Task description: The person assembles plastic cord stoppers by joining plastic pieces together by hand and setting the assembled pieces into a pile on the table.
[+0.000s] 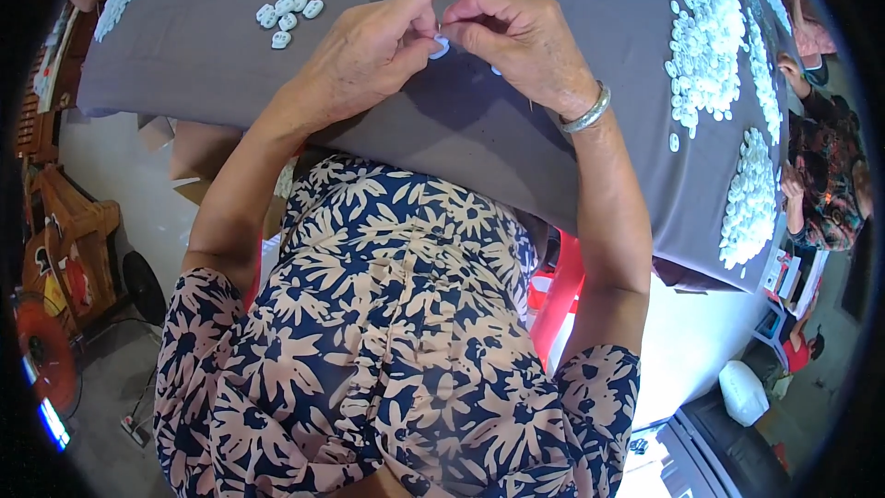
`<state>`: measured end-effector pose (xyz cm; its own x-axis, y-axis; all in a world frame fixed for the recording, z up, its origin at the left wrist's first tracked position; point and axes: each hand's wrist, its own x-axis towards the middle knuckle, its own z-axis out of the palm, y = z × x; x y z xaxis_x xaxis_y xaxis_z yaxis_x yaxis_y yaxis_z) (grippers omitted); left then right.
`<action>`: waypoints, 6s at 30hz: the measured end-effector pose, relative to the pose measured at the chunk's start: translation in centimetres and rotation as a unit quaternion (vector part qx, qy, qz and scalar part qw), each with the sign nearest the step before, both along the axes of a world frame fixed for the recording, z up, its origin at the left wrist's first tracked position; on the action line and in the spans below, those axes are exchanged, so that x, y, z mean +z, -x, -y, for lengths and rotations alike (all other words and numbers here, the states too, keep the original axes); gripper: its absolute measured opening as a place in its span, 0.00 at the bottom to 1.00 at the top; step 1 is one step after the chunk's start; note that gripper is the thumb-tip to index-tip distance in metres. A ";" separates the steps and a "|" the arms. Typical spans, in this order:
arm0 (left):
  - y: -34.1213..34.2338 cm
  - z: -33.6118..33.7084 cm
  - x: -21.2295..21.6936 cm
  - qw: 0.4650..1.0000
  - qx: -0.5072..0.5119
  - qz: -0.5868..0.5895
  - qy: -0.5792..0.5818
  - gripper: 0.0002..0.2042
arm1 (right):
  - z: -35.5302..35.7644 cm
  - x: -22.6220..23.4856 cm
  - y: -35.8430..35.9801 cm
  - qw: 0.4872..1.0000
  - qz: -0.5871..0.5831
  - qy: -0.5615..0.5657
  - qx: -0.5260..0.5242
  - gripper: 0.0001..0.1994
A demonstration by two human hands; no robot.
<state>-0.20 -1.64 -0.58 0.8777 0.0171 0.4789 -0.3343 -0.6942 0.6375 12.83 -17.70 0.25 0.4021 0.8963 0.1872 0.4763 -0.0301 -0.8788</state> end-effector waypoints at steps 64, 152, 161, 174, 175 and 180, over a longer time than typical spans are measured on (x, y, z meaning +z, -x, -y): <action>-0.6 0.9 -1.1 0.972 0.051 -0.064 0.222 0.24 | -0.5 -0.8 0.3 0.994 -0.078 -0.062 -0.045 0.13; -1.2 0.1 -1.2 0.954 0.019 -0.014 0.298 0.18 | 0.3 -1.1 -0.9 0.995 -0.033 -0.061 -0.069 0.07; -1.5 -0.6 -2.0 0.956 0.030 0.012 0.290 0.19 | 5.2 0.6 -7.5 0.971 0.013 -0.022 -0.238 0.07; -2.4 -1.4 -3.4 0.953 0.078 0.082 0.281 0.17 | 5.6 0.1 -6.6 0.980 0.081 0.089 -0.161 0.07; -2.4 -1.4 -3.4 0.953 0.079 0.083 0.281 0.17 | 5.4 0.3 -6.3 0.978 0.088 0.101 -0.157 0.07; -2.3 -1.4 -3.3 0.962 0.075 0.067 0.253 0.18 | 5.1 -0.3 -4.5 0.982 0.098 0.088 -0.133 0.05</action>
<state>2.07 -0.25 -3.89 0.7776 0.4004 0.4848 -0.3574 -0.3530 0.8647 17.32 -22.80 -0.02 0.5979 0.7900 0.1356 0.5910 -0.3202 -0.7404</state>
